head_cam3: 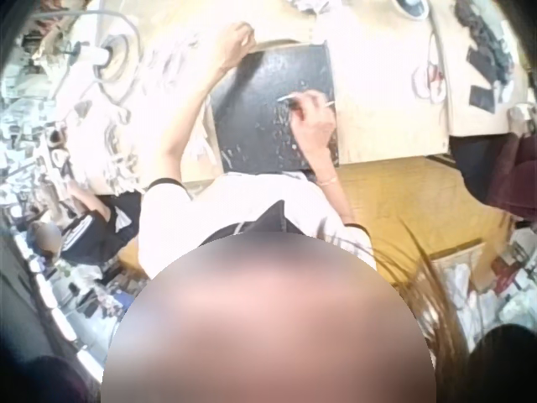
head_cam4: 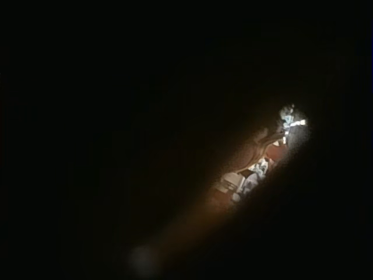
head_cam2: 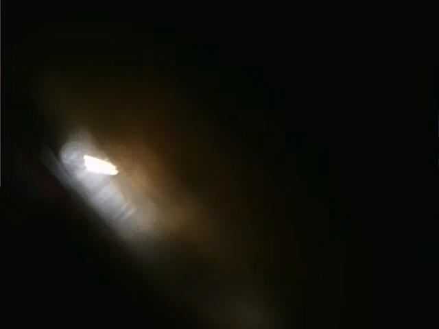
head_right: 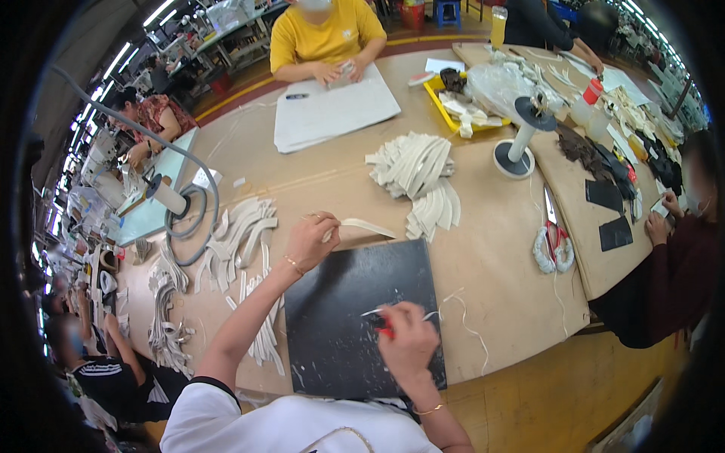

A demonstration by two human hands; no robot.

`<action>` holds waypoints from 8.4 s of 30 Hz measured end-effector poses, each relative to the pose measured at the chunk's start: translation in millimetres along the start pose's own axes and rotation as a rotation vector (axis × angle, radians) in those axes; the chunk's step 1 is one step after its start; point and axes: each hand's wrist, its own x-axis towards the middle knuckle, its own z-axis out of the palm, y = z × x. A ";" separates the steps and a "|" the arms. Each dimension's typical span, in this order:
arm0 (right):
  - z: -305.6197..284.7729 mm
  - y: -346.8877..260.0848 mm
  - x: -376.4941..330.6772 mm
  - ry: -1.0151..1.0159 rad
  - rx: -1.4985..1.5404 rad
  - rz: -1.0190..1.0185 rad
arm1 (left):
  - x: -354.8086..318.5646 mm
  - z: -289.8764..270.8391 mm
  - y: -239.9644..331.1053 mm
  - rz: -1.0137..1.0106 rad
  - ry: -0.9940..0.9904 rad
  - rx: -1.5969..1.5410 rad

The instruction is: The person uses a red utility knife to trim a white strip of material on a black cutting mat. They repeatedly cut off small pieces and set them aside while working at a shared table in a workshop.

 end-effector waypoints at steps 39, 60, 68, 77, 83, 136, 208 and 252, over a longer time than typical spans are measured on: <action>19.7 -64.7 4.8 -0.094 -0.163 -0.334 | -146.8 -59.7 122.3 -1.029 0.123 -1.718; -170.0 126.0 -165.8 -0.059 0.053 0.892 | -198.1 -137.4 -42.3 -0.863 0.677 -0.330; -184.5 176.9 -222.8 -0.034 0.147 0.955 | -226.7 -159.5 -87.7 -0.790 0.560 -0.079; -202.0 247.5 -234.5 -0.205 -0.187 0.950 | -203.9 -79.3 -2.6 -0.737 0.206 -0.188; -219.0 184.6 -187.9 -0.094 -0.269 0.896 | -206.5 -77.4 5.7 -0.828 0.217 -0.245; -252.8 141.3 -233.2 0.128 -1.207 1.477 | -195.8 -100.0 28.7 -0.685 0.060 -0.321; 60.5 -60.8 37.3 -1.126 0.502 0.356 | -191.2 -67.5 81.5 -1.063 0.004 -1.293; 95.6 -66.5 46.5 -0.910 0.081 0.285 | -202.3 -37.4 84.3 -0.555 -0.081 -0.077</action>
